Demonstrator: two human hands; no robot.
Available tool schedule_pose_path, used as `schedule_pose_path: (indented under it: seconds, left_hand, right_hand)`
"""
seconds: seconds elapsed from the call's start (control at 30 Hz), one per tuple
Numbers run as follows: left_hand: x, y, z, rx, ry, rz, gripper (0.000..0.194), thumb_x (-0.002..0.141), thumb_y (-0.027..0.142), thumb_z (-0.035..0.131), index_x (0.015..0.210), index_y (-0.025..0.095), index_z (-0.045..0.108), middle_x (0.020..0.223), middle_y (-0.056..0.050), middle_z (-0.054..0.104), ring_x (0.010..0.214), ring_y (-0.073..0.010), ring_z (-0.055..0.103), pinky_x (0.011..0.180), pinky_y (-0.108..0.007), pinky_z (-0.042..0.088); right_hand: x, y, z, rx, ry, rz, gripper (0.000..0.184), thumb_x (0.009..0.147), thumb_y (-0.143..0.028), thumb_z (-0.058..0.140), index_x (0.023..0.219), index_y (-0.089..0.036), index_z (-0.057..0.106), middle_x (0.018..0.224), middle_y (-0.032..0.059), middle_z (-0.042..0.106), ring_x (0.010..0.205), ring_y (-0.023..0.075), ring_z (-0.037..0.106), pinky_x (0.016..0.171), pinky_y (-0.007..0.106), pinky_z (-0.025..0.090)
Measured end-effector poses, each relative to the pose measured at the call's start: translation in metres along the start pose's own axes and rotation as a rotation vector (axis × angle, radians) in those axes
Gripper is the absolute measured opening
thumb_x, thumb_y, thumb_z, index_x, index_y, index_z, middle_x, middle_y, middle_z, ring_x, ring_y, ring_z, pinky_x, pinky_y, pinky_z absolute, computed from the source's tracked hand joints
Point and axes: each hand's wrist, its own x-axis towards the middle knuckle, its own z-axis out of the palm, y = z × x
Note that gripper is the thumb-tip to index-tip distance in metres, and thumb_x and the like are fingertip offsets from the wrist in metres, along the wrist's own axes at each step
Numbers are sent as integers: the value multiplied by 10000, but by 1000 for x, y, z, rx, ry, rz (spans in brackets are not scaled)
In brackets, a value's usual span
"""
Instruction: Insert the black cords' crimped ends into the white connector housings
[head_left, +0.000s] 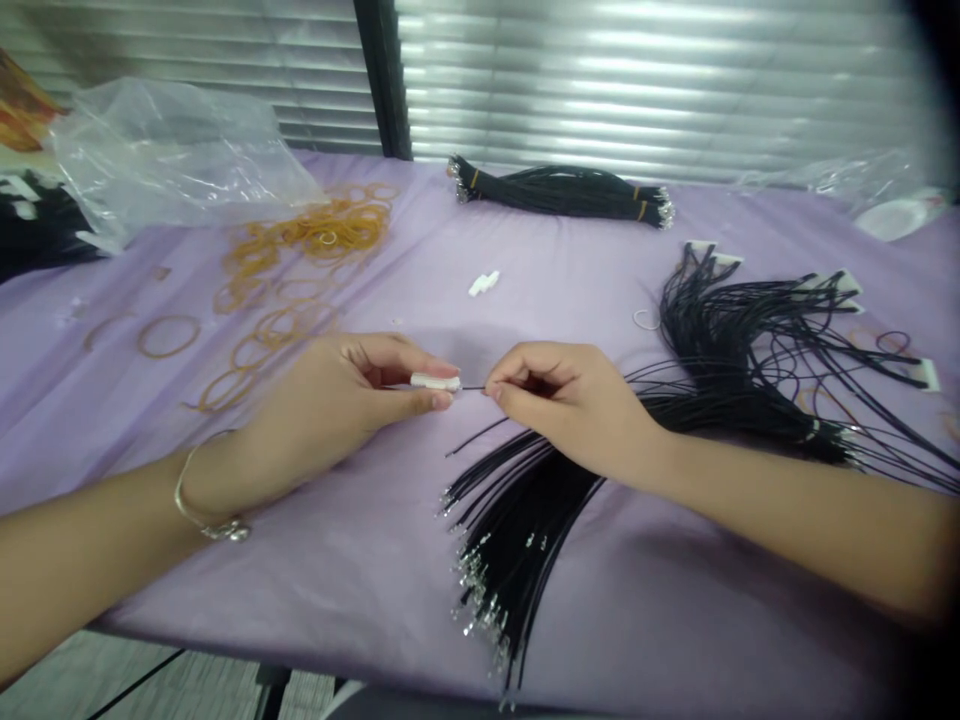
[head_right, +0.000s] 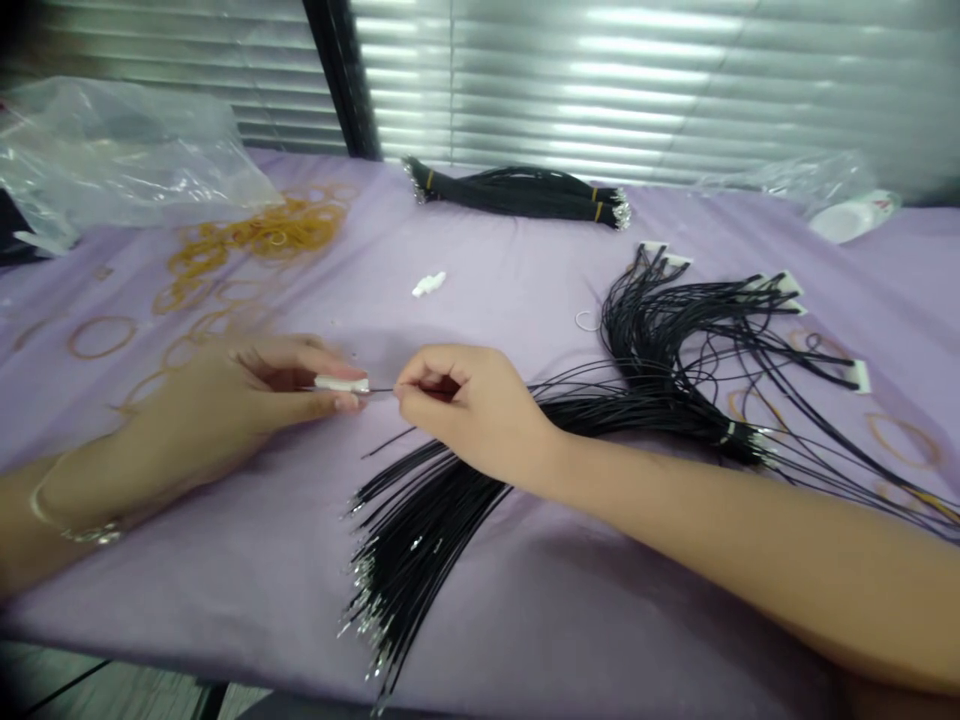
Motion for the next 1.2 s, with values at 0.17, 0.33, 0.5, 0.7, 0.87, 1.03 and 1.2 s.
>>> schedule_pose_path:
  seconds: [0.17, 0.33, 0.5, 0.7, 0.87, 1.03, 1.2]
  left_hand:
    - [1, 8, 3, 116, -29, 66, 229, 709, 352, 703, 877, 199, 731, 767, -27, 625, 659, -120, 514, 570, -221, 367]
    - [1, 10, 7, 37, -66, 195, 148, 737, 267, 684, 863, 203, 723, 855, -41, 655, 714, -130, 566, 602, -204, 420]
    - [0, 9, 7, -7, -10, 207, 133, 763, 244, 660, 885, 208, 700, 921, -20, 678, 836, -141, 608, 734, -194, 462]
    - [5, 8, 8, -90, -72, -31, 248, 731, 294, 693, 945, 169, 677, 834, -23, 688, 712, -107, 591, 631, -166, 450]
    - [6, 2, 7, -211, -153, -20, 350, 726, 248, 703, 1045, 147, 597, 935, -31, 642, 766, -85, 595, 698, -161, 469]
    - [6, -2, 6, -303, -133, -43, 362, 741, 225, 697, 1082, 177, 583, 906, -20, 657, 797, -89, 608, 752, -164, 474]
    - [8, -1, 8, -484, -145, -126, 129, 718, 179, 715, 835, 170, 660, 835, 22, 642, 769, -59, 588, 729, -110, 469]
  right_hand:
    - [0, 1, 0, -24, -9, -23, 98, 763, -164, 529, 723, -100, 591, 591, -31, 473, 543, 23, 380, 506, 143, 316]
    - [1, -1, 1, -133, -74, 1, 133, 782, -170, 502, 742, -104, 610, 599, -28, 479, 559, 30, 381, 527, 151, 318]
    - [2, 0, 0, -74, -39, 16, 127, 780, -198, 520, 740, -109, 602, 608, -21, 491, 558, 36, 393, 521, 159, 319]
    - [2, 2, 0, -30, 18, 39, 112, 763, -201, 526, 746, -121, 602, 617, -17, 487, 560, 44, 388, 525, 172, 320]
    - [2, -1, 0, -81, -10, 23, 102, 753, -177, 520, 715, -115, 592, 586, -33, 473, 541, 31, 377, 510, 162, 296]
    - [3, -1, 0, -103, -38, 21, 100, 748, -158, 515, 692, -103, 577, 571, -40, 463, 530, 20, 369, 498, 147, 302]
    - [3, 2, 0, -79, -20, -6, 93, 742, -147, 517, 699, -103, 587, 580, -44, 474, 542, 13, 384, 505, 128, 315]
